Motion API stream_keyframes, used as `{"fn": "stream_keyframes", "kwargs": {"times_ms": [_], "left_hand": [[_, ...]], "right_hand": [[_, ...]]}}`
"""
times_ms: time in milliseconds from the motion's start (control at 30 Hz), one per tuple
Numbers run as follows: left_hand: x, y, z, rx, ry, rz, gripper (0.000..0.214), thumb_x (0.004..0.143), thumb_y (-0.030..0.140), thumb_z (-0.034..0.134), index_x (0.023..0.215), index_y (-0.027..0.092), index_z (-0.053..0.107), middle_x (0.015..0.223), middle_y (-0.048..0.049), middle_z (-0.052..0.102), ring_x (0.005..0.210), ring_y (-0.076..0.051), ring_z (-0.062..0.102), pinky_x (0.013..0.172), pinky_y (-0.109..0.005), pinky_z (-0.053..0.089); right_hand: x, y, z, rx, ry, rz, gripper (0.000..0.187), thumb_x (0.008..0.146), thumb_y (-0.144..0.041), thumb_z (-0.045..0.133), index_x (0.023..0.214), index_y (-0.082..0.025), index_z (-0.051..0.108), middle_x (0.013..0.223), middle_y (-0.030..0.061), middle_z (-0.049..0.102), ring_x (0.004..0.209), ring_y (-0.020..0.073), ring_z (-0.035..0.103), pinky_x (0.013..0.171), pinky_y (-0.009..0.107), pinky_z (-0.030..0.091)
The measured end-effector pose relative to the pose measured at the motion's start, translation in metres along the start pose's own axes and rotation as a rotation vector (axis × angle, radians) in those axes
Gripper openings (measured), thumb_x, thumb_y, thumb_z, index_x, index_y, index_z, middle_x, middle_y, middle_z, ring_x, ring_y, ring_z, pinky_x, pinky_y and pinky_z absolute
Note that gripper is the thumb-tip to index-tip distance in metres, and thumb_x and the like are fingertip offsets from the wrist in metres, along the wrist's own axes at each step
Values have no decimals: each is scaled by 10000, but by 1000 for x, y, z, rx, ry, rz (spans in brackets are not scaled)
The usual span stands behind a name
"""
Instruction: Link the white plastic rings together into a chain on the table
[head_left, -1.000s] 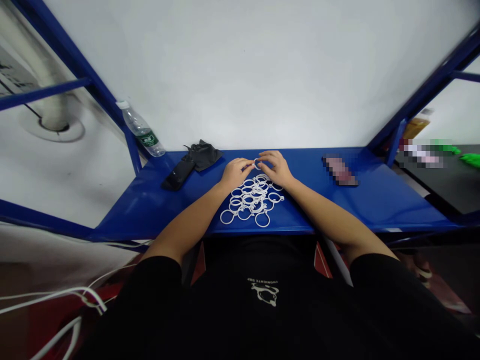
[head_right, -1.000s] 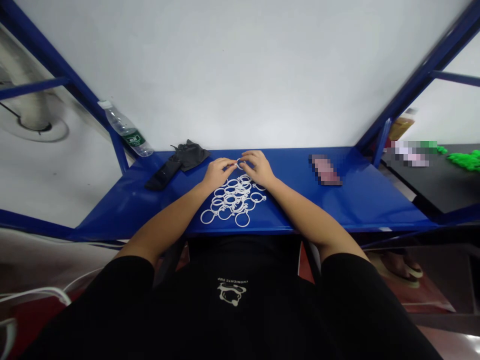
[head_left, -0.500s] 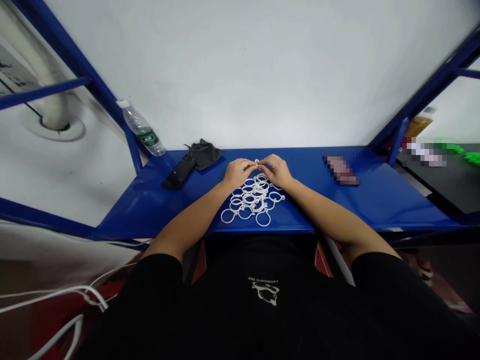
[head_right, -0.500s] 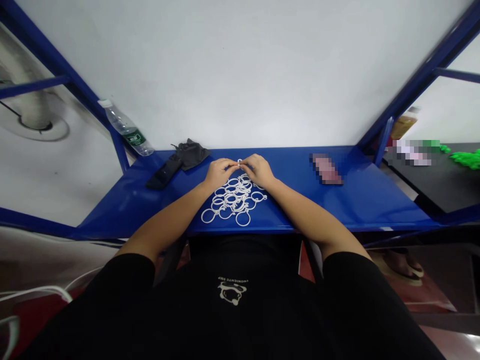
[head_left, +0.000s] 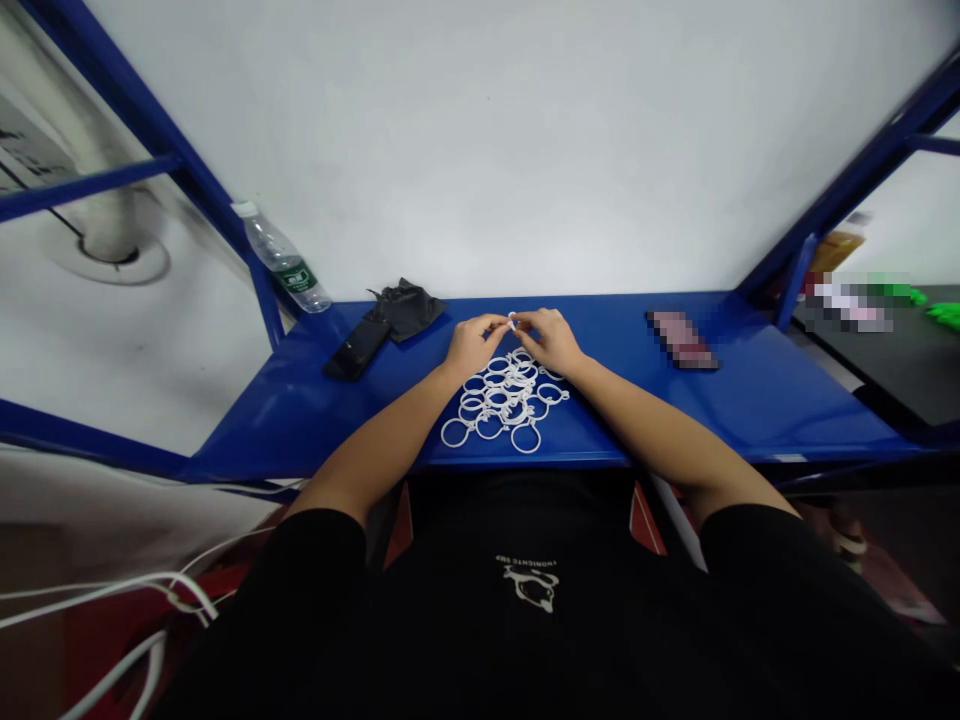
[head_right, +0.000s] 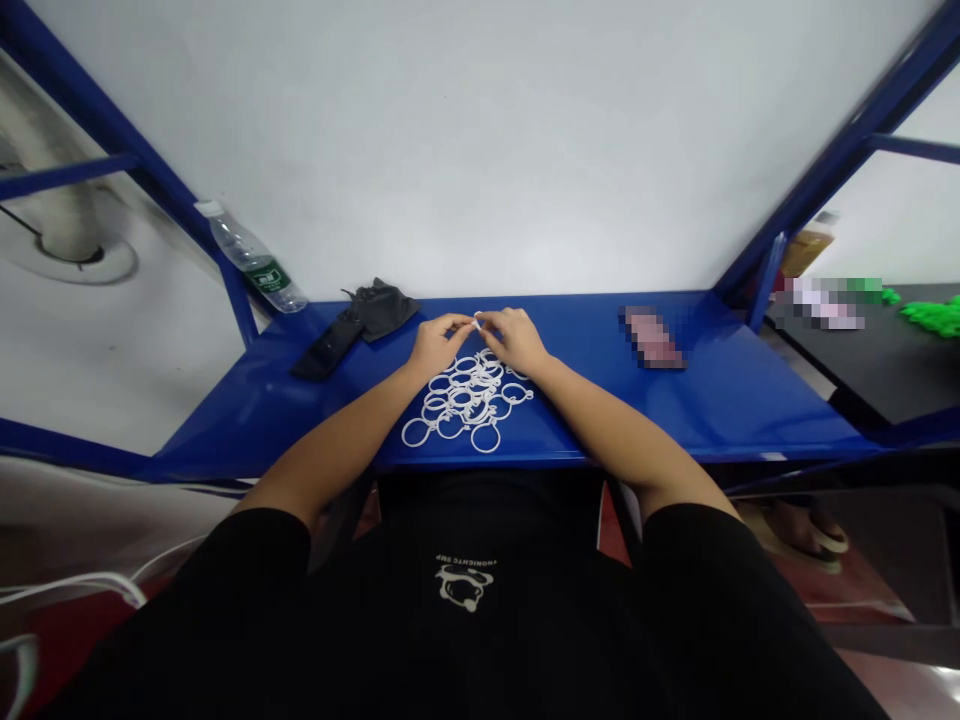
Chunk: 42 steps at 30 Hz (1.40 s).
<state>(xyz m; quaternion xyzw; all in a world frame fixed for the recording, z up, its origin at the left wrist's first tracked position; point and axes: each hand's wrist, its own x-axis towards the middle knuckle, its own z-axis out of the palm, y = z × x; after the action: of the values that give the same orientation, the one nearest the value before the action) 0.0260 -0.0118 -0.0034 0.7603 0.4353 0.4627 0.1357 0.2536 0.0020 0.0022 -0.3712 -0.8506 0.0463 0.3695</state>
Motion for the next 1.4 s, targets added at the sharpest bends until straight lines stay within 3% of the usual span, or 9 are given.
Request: {"fn": "stream_keyframes", "kwargs": {"times_ms": [100,233,400,567,800,1000,1200,1300,1400], "left_hand": [[1,-3,-2,26,-76,-1,341,1064,180,768,1402,202,807,1223,-97,889,1111,-238,842,1084,-423,660],[2,1,-7,131,-305,128,215,1035,210,795,1233,229,878,1326,-103,863,1265,-289,791,1210,-528,593],[-3,11,-9,183,-489,159,187,1029,321,807,1192,281,889,1436,-90,823,1372,-336,741,1229,-565,561],[-3,9,-9,171,-473,131,80,1027,306,785,1030,269,855,1211,-61,871,1192,-298,793,1166,-513,587],[-1,6,-9,124,-344,113,119,1066,236,770,954,213,804,1502,-134,789,1356,-301,765,1219,-540,587],[-1,11,-10,102,-192,124,87,1050,194,806,967,221,800,1463,-113,815,1362,-291,766,1254,-579,569],[0,9,-9,127,-87,101,99,1027,187,820,943,224,782,1396,-100,838,1310,-296,778,1217,-549,582],[-1,9,-9,113,-71,81,78,1005,182,836,1046,221,784,1291,-94,858,1218,-281,800,1139,-488,615],[-2,9,-9,89,-118,67,224,998,211,858,1212,226,791,1190,-71,865,1104,-257,817,1049,-427,642]], "right_hand": [[3,13,-2,-80,13,60,319,1126,-332,642,1355,-225,837,1145,143,875,1096,346,733,1043,509,514],[5,34,-7,-140,-45,165,213,1063,-284,709,1141,-230,900,1105,128,882,1030,323,753,995,473,556],[3,39,-8,-60,14,238,222,1031,-261,702,1137,-223,893,1130,115,883,985,293,785,960,435,612],[2,28,-8,-69,44,216,227,1030,-305,695,1108,-238,897,1061,97,891,956,290,794,897,412,622],[1,29,-12,-161,-73,400,191,1049,-307,728,1115,-243,895,1023,103,893,962,306,817,858,387,597],[3,22,-11,44,-48,205,197,1052,-310,716,1109,-238,890,1140,98,894,1063,304,815,992,423,613],[-2,6,-9,145,-53,7,254,1076,-385,673,1173,-255,868,1081,93,877,991,285,778,973,439,614],[-2,4,-9,129,-53,-38,269,1088,-397,649,1170,-253,861,1061,99,867,985,286,766,980,451,608],[-2,3,-10,109,-58,-56,276,1109,-404,628,1155,-257,857,1054,102,862,986,289,759,988,459,602]]}}
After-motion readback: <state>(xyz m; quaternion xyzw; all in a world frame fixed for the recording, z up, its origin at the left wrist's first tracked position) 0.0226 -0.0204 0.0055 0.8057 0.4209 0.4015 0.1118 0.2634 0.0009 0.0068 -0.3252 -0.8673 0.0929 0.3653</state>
